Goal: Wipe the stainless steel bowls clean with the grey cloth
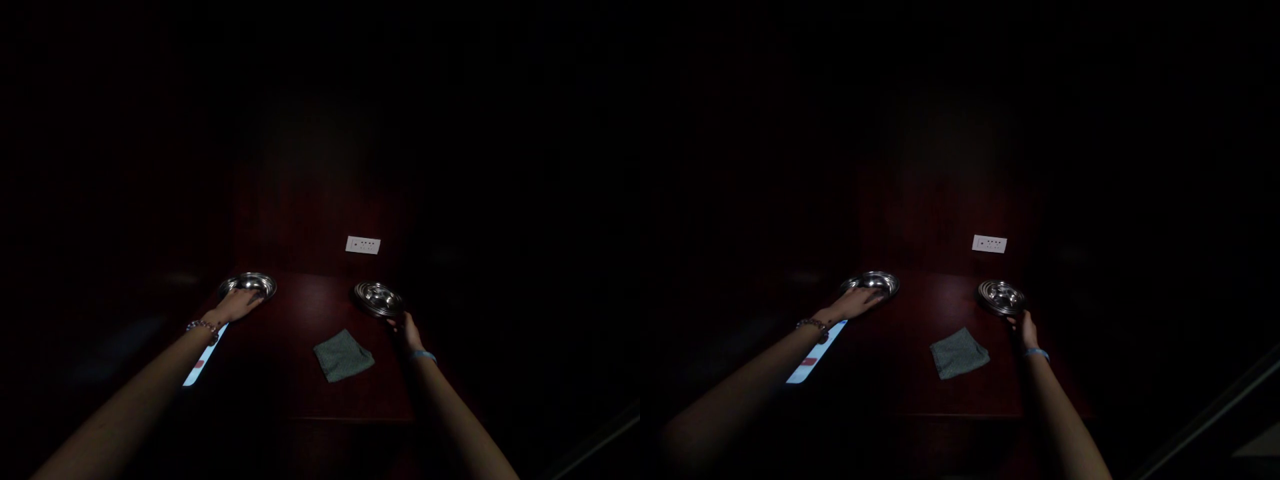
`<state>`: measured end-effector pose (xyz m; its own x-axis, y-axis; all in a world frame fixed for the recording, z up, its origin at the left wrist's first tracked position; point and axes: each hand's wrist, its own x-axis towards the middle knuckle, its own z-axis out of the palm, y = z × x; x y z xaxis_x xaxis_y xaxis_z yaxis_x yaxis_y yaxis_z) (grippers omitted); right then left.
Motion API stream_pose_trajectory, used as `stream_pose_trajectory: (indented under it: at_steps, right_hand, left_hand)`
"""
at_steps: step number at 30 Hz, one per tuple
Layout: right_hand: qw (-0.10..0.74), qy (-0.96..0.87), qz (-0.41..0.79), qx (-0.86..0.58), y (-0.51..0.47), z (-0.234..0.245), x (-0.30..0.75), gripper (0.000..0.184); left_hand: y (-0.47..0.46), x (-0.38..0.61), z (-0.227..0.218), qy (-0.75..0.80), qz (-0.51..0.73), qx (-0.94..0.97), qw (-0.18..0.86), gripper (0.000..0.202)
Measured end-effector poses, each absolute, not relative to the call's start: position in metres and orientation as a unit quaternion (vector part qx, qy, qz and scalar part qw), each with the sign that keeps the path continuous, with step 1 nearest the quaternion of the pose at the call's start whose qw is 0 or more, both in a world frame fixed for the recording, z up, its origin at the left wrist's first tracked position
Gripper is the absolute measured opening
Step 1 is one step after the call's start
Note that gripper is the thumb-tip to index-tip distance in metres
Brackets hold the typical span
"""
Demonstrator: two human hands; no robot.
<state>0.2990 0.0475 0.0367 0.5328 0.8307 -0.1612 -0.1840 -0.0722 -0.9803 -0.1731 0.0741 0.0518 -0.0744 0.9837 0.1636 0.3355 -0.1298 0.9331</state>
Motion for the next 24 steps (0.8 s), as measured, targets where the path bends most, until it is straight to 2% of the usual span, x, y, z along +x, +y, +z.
stream_pose_trajectory:
  at_steps: [2,4,8,11,13,16,19,24]
  right_hand:
    - [0.656,-0.234,0.422,-0.581,0.027,0.025,0.289,0.017]
    - [0.675,-0.228,0.422,-0.560,0.005,0.014,0.273,0.020]
    - [0.675,-0.318,0.367,-0.555,-0.035,-0.004,0.233,0.051]
    - [0.666,-0.390,0.326,-0.546,-0.053,-0.010,0.212,0.061]
    - [0.665,-0.415,0.306,-0.540,-0.059,-0.011,0.206,0.062]
    - [0.670,-0.426,0.282,-0.539,-0.062,-0.008,0.205,0.059]
    - [0.667,-0.429,0.266,-0.548,-0.063,-0.004,0.206,0.053]
    - [0.653,-0.442,0.247,-0.563,-0.063,-0.003,0.206,0.052]
  left_hand:
    - [0.077,-0.186,0.053,0.589,0.417,0.587,0.366,0.022]
    - [0.078,-0.190,0.054,0.599,0.394,0.597,0.359,0.031]
    - [0.079,-0.188,0.054,0.572,0.416,0.618,0.344,0.040]
    - [0.081,-0.187,0.056,0.583,0.304,0.708,0.259,0.033]
    - [0.080,-0.188,0.060,0.584,0.190,0.772,0.166,0.024]
    - [0.077,-0.188,0.065,0.575,0.088,0.811,0.062,0.030]
    - [0.075,-0.188,0.067,0.581,0.071,0.810,0.034,0.034]
    - [0.078,-0.188,0.067,0.590,0.068,0.804,0.017,0.027]
